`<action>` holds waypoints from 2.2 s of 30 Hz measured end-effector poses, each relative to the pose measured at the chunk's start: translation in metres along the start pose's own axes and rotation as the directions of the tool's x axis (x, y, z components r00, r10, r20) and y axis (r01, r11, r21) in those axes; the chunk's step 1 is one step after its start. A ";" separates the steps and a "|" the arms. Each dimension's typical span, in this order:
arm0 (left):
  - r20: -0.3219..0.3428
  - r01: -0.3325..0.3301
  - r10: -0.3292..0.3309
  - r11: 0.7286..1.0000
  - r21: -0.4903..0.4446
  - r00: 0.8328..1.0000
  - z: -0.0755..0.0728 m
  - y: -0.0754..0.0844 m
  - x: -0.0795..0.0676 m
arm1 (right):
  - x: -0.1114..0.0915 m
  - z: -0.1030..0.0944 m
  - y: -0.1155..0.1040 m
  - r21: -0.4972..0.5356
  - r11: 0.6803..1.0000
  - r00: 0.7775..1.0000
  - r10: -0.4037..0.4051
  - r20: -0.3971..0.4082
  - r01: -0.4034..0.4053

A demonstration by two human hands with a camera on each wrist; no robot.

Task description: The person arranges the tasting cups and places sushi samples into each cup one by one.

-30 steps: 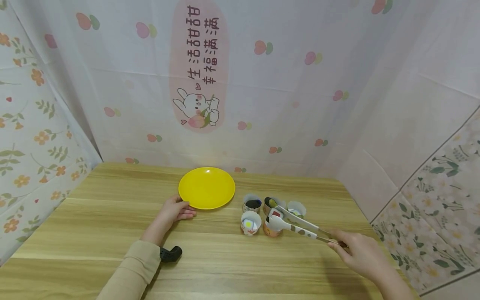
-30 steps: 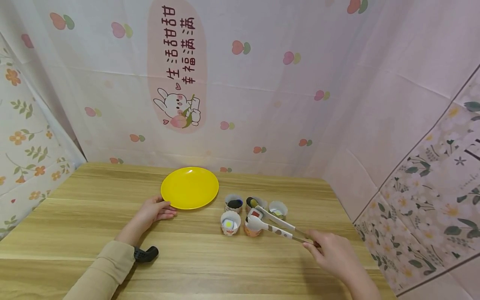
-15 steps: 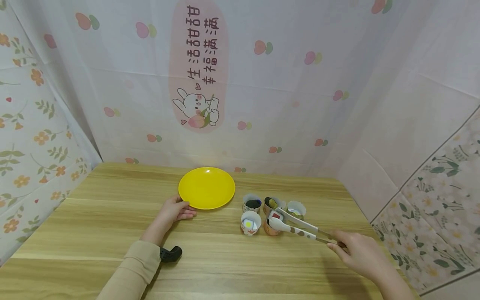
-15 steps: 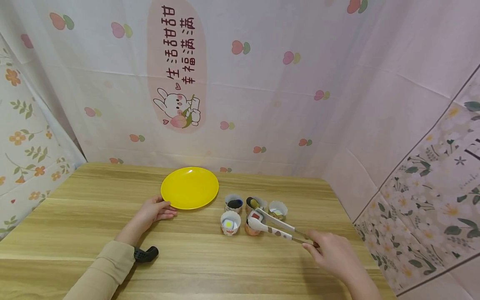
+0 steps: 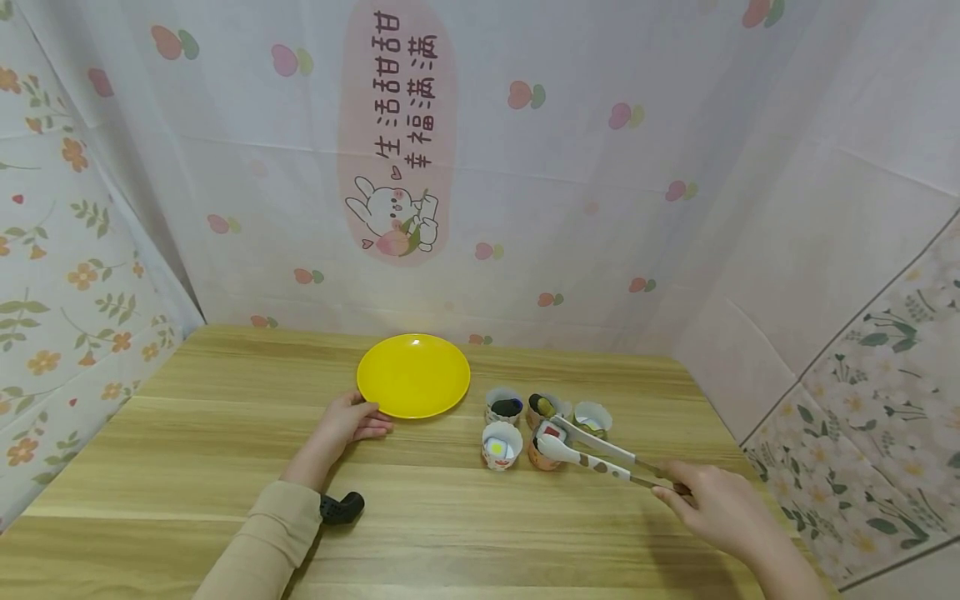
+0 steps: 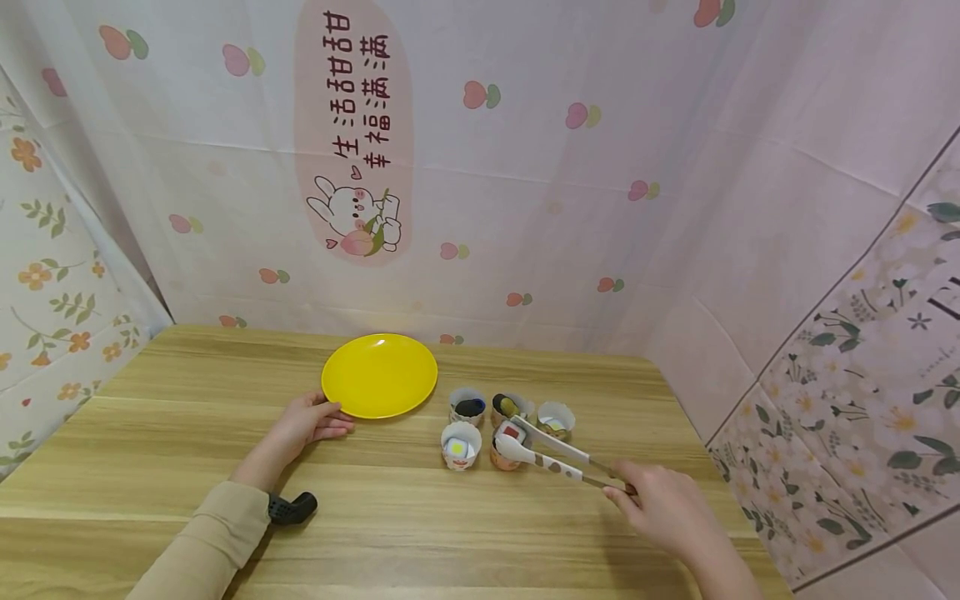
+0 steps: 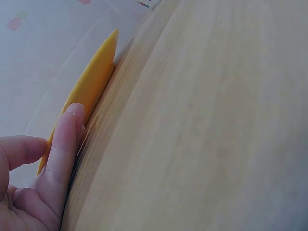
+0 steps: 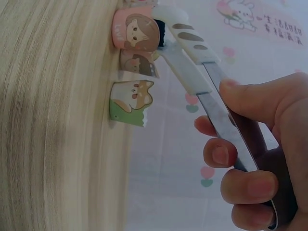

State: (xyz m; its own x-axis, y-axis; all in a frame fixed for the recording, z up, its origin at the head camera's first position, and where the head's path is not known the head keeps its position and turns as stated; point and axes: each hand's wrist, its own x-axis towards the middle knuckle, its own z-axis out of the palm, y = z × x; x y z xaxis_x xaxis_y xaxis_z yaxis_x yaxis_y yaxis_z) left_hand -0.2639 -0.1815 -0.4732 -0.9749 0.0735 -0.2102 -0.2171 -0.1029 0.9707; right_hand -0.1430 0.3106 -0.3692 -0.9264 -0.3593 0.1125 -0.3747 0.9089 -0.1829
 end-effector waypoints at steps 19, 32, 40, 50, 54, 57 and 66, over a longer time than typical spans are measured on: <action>-0.005 0.000 0.000 1.000 0.002 1.000 0.000 0.000 0.000 | 0.001 0.001 0.000 0.009 0.999 0.999 0.035 0.005 -0.036; -0.009 0.003 -0.003 1.000 0.004 1.000 0.000 -0.001 0.001 | -0.001 0.002 0.000 -0.002 0.999 0.996 0.044 -0.074 -0.045; -0.009 -0.002 0.002 1.000 0.002 1.000 0.000 -0.001 0.002 | 0.001 0.003 0.000 0.015 0.998 0.996 0.061 -0.065 -0.060; -0.005 -0.007 0.007 1.000 -0.003 1.000 0.000 -0.002 0.002 | 0.004 0.004 -0.003 0.066 0.996 0.993 0.064 -0.096 -0.058; -0.004 -0.003 0.003 1.000 -0.002 1.000 0.000 -0.002 0.002 | 0.007 0.004 -0.004 0.081 0.995 0.992 0.074 -0.105 -0.065; -0.005 -0.001 0.001 1.000 -0.003 1.000 -0.001 -0.002 0.003 | 0.008 0.004 -0.005 0.086 0.994 0.990 0.083 -0.114 -0.073; -0.007 -0.002 0.001 1.000 -0.002 1.000 0.000 -0.002 0.002 | 0.013 0.006 -0.005 0.127 0.989 0.977 0.099 -0.190 -0.076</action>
State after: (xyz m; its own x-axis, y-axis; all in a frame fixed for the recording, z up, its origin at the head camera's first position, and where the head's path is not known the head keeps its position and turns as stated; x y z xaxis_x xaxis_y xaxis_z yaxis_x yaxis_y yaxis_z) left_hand -0.2658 -0.1814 -0.4758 -0.9756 0.0659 -0.2096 -0.2157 -0.1049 0.9708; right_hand -0.1538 0.2998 -0.3729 -0.9352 -0.2204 0.2772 -0.3048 0.8994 -0.3134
